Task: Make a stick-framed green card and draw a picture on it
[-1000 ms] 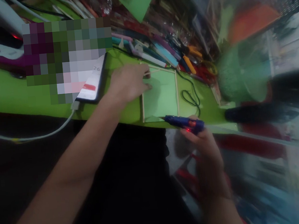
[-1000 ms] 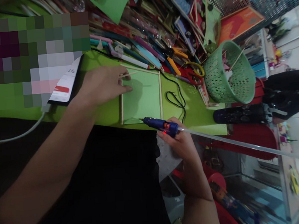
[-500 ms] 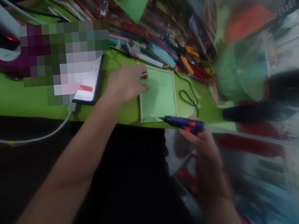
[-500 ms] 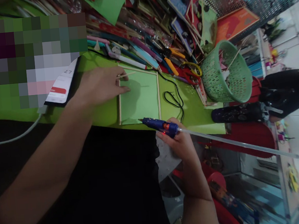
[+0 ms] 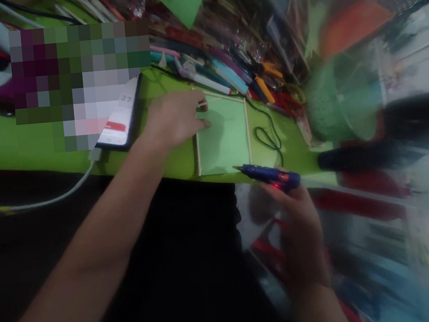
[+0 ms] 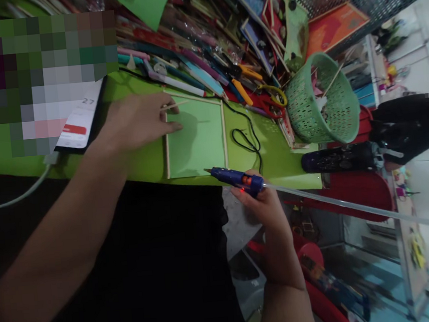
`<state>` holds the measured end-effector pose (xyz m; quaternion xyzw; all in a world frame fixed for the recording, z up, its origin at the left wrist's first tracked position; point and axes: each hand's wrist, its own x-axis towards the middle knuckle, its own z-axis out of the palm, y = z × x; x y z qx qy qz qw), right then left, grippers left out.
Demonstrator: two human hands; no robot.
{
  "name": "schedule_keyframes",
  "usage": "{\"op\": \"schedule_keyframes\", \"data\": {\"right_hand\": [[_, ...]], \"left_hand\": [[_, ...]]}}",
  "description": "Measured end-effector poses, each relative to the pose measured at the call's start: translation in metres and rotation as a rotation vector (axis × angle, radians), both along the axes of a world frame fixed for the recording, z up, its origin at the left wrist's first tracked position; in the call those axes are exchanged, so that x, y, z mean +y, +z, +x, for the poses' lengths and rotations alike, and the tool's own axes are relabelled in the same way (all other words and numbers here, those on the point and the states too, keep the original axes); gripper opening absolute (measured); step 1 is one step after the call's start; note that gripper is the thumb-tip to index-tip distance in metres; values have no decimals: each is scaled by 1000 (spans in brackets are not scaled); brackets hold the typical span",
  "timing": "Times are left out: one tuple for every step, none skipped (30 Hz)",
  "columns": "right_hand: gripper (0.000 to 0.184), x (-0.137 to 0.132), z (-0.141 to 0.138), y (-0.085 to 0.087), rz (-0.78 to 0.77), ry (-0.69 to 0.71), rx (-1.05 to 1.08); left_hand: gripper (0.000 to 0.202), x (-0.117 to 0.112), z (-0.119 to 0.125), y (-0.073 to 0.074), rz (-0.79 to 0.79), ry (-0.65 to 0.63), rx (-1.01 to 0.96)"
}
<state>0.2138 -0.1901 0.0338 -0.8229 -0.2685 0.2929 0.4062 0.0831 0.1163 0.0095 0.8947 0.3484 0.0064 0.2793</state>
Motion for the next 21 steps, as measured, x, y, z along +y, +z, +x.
{"op": "schedule_keyframes", "data": {"right_hand": [[25, 0, -1, 0, 7, -19, 14], [23, 0, -2, 0, 5, -26, 16], [22, 0, -2, -1, 0, -22, 12], [21, 0, -3, -1, -9, -14, -1], [22, 0, -3, -2, -17, -6, -24], [22, 1, -2, -2, -22, -1, -51], [23, 1, -2, -3, -25, 3, -75], [24, 1, -1, -5, -28, 7, -93], [24, 1, 0, -6, -30, 13, -104], [24, 0, 1, -6, -32, 22, -106], [25, 0, 1, -7, -33, 31, -105], [25, 1, 2, -7, -36, 42, -104], [25, 1, 2, -7, -41, 53, -105], [25, 2, 2, -7, -46, 63, -109], [25, 2, 2, -6, -53, 70, -114], [25, 3, 2, -6, -62, 76, -121], [25, 4, 2, -5, -70, 80, -130], [25, 4, 1, -4, -76, 80, -136], [24, 4, 1, -3, -79, 77, -142], [23, 3, 2, -3, -82, 75, -147], [22, 2, 2, -3, -86, 74, -152]], "left_hand": [[37, 0, 0, 0, 4, -2, -3], [38, 0, 0, 0, 8, -4, -3], [38, 0, 1, 0, 8, -2, 2], [37, 0, 1, 0, 9, -1, 3], [36, 0, 1, -1, 9, 2, 4], [36, 0, 2, -1, 7, 4, 4], [35, 0, 2, -2, 4, 6, 4], [35, 1, 2, -2, 4, 5, -2], [35, 1, 2, -2, 3, 4, -4], [35, 1, 1, -2, 1, 4, -2], [36, 1, 1, -2, 2, 5, 0], [36, 1, 1, -2, 4, 0, -2], [36, 1, 0, -2, 6, -5, -4], [36, 1, 0, -1, 5, -10, -5], [36, 1, 0, -1, 3, -13, -6], [37, 1, 0, -1, -2, -14, -7], [37, 2, 0, -2, -10, -12, -5], [37, 2, 1, -2, -18, -6, -3], [38, 2, 1, -2, -23, 1, -1], [39, 3, 1, -2, -27, 3, 1], [39, 2, 1, -2, -28, 7, 6]]}}
